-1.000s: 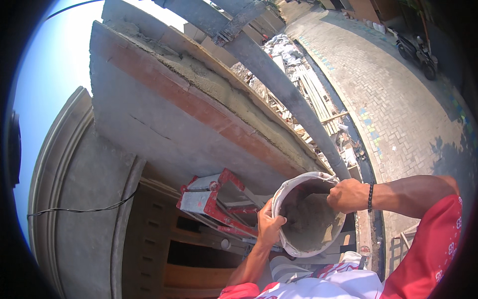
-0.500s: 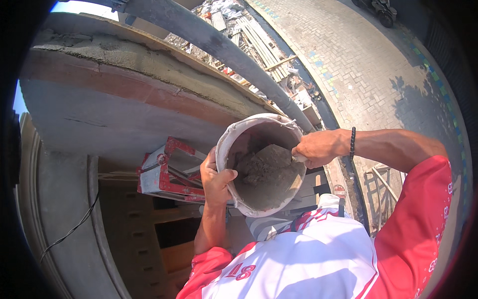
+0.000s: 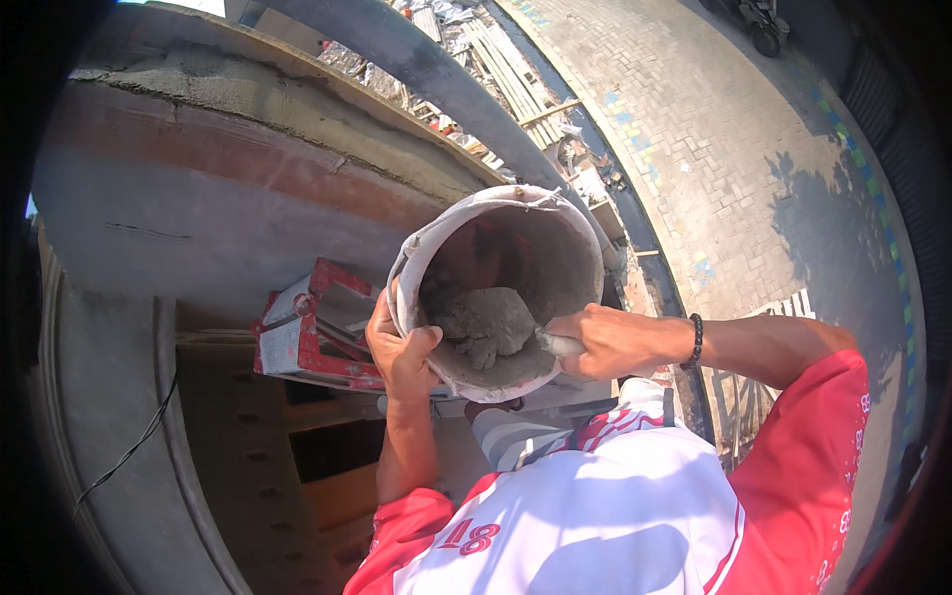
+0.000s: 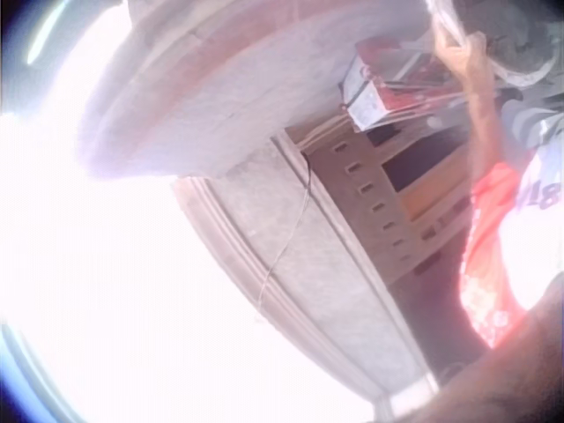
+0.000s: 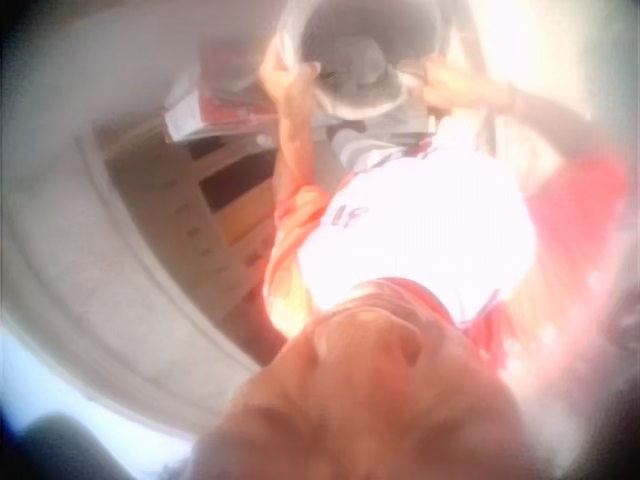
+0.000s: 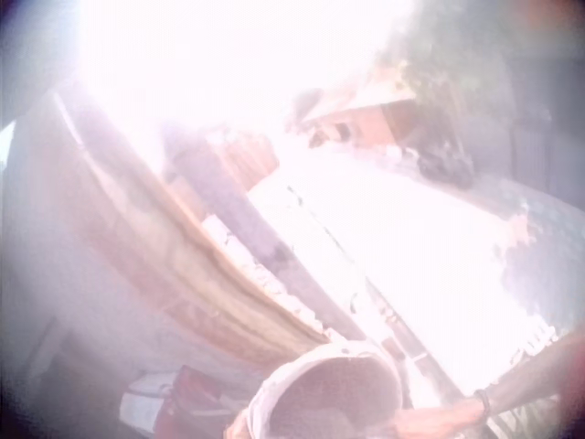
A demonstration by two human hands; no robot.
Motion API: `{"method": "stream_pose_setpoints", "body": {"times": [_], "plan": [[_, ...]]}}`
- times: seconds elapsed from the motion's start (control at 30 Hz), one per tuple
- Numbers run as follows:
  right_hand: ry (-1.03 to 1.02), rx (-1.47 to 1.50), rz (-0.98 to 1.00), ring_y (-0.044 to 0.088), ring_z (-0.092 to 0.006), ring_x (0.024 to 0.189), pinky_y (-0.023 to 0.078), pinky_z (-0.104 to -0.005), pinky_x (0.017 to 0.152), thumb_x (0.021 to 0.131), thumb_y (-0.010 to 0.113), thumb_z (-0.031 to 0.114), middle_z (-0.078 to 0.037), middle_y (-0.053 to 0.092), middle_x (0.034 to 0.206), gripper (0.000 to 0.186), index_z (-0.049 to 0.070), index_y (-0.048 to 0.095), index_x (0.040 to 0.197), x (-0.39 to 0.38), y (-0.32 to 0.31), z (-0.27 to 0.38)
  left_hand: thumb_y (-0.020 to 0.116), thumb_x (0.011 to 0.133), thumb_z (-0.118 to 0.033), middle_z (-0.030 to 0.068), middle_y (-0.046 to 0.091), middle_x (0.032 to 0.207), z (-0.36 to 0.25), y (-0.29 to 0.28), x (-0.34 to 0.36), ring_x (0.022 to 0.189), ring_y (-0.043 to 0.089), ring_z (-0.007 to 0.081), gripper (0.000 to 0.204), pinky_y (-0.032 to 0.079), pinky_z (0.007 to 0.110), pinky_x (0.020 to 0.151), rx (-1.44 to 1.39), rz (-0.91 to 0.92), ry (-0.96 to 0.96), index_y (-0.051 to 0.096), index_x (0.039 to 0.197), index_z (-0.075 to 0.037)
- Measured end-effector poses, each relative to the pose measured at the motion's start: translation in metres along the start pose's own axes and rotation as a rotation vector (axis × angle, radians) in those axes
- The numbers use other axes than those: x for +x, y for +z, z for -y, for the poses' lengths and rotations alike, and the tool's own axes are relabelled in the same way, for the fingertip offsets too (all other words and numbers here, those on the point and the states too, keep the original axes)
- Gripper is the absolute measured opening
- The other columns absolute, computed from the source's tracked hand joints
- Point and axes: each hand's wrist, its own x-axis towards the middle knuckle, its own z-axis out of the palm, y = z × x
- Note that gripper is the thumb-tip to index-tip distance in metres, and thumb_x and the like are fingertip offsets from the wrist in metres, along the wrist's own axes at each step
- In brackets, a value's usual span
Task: The person scoops cement from a bucket with a trowel and applies it to a concrete beam, smoothing the surface repeatedly. The person works on a ladder outdoors, repeatedly refilling the trowel and spreading the cement along the beam.
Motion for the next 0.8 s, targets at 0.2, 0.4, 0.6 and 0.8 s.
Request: {"method": "stream_pose_setpoints", "body": {"times": [0.2,0.4,0.6,0.8], "plan": [[0.027,-0.800,-0.214,0.064,-0.0332,0.080,0.053,-0.0439,0.064,0.084,0.059,0.008,-0.018,0.057,0.088,0.048,0.001,0.051,0.131,-0.019,-0.034,0.039,0.052,0.061,0.001,0.0115,0.059,0.119,-0.009,-0.003,0.005,0.111,0.056,0.0177,0.067,0.038,0.028,0.101,-0.208,-0.054,0.062,0.052,0.127,0.012],[0.137,-0.859,-0.252,0.064,-0.0343,0.078,0.054,-0.0422,0.064,0.083,0.056,0.002,-0.020,0.057,0.089,0.050,-0.003,0.049,0.132,-0.036,-0.056,0.079,0.052,0.063,0.001,0.0096,0.059,0.117,-0.002,0.011,0.003,0.108,0.054,0.0147,0.067,0.037,0.026,0.100,-0.105,-0.080,0.011,0.052,0.129,0.010],[0.203,-1.181,-0.128,0.068,-0.0303,0.073,0.055,-0.0344,0.052,0.082,0.057,0.005,-0.024,0.063,0.081,0.052,-0.022,0.046,0.124,0.001,-0.059,0.081,0.047,0.064,0.008,0.0053,0.061,0.103,0.001,0.052,0.001,0.092,0.057,0.0087,0.058,0.043,0.020,0.082,0.005,-0.098,0.029,0.055,0.122,0.009],[0.122,-1.112,0.097,0.069,-0.0344,0.068,0.055,-0.0393,0.053,0.081,0.055,0.005,-0.028,0.064,0.079,0.036,-0.020,0.057,0.107,0.018,-0.073,0.056,0.045,0.066,0.009,0.0025,0.060,0.096,0.021,0.065,0.006,0.082,0.055,0.0063,0.055,0.043,0.018,0.073,0.063,-0.169,0.156,0.057,0.119,0.009]]}}
